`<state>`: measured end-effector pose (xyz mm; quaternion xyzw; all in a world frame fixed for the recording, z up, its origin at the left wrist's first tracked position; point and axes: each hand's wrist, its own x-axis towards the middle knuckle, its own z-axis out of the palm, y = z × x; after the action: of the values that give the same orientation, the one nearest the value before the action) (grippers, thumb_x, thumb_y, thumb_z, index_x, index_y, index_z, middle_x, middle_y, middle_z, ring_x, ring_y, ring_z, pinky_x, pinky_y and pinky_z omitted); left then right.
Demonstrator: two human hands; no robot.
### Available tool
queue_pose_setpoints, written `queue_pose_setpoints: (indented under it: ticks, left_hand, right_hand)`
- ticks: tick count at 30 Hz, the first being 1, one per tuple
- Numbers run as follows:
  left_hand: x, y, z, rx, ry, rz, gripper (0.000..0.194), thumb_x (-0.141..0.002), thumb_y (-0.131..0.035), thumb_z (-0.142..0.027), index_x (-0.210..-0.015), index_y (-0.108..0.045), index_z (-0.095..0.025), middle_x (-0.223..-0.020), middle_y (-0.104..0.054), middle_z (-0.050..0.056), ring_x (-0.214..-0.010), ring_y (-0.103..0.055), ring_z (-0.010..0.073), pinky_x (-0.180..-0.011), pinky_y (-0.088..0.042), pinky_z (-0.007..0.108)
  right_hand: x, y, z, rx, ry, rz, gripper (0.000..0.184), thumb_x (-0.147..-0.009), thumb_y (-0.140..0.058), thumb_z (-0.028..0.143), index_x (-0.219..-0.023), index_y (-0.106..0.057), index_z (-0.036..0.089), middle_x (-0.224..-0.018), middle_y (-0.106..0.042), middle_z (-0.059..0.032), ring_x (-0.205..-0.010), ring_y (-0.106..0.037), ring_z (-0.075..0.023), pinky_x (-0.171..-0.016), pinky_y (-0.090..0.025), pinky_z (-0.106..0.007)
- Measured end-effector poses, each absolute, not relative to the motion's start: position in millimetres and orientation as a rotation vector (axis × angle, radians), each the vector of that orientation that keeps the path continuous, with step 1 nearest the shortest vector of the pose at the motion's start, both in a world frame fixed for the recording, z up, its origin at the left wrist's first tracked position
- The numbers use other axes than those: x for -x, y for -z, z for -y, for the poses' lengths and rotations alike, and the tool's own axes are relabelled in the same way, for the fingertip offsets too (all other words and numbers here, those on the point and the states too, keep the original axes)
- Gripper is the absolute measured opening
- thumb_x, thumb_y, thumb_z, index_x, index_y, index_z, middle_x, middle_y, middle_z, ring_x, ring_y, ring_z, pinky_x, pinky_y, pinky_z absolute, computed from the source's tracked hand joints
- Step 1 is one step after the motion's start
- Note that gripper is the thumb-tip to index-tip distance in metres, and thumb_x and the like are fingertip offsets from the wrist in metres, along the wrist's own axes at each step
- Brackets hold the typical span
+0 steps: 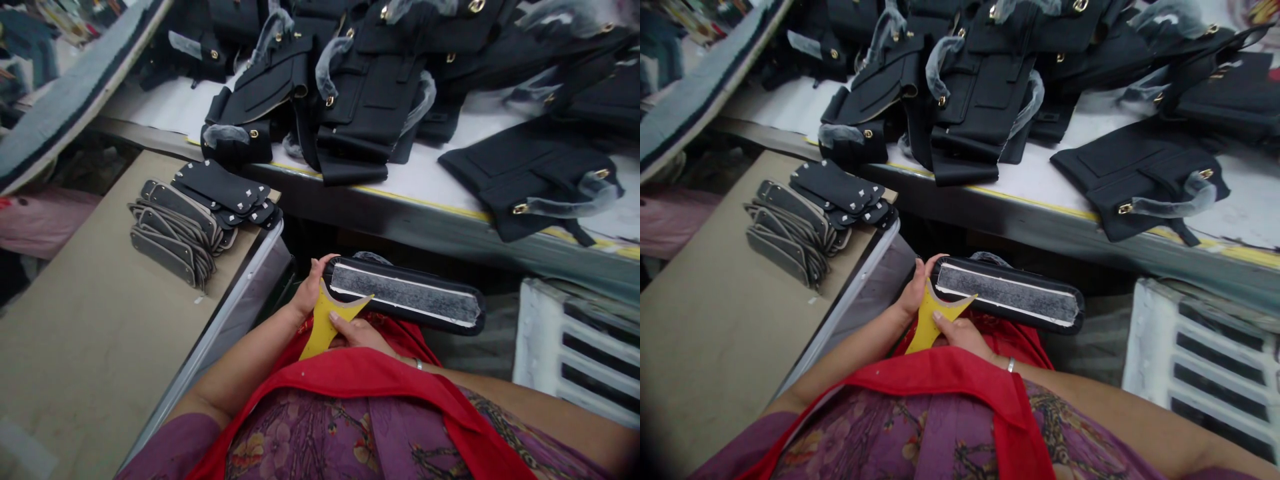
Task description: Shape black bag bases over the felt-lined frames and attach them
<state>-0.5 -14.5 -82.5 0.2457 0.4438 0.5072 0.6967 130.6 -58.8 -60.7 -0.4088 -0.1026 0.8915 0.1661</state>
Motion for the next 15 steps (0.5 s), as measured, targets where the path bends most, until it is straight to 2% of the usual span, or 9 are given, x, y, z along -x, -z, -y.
queue_pose_setpoints:
  ticks: [8, 15]
  left_hand:
    - [-1.1, 82.0, 16.8, -0.706, -1.08, -1.153, 0.061, -0.085, -0.027, -0.068, -0.118, -0.053, -0.023, -0.107, -0.063, 0.005, -0.105, -0.057, 0.0223, -0.096, -0.041, 0.036]
    - [-3.5, 76.9, 20.2, -0.896, -1.056, -1.374, 0.047, -0.088, -0.035, -0.059, -0.112, -0.056, -0.024, -0.109, -0.061, 0.003, -0.102, -0.055, 0.0202, -0.094, -0.039, 0.03]
  right_hand:
    - [-129.8, 58.9, 65.0, 1.153, -2.471, 0.156, 0.045, -0.063, -0.077, 0.038, -0.093, -0.064, 0.007, -0.1, -0.069, -0.0173, -0.102, -0.062, -0.0324, -0.088, -0.052, -0.041]
    - [-134.5, 62.3, 69.4, 1.13, -2.439, 0.203, 0.043, -0.062, -0.078, 0.038, -0.091, -0.065, 0.009, -0.097, -0.07, -0.0145, -0.103, -0.062, -0.0313, -0.09, -0.051, -0.042]
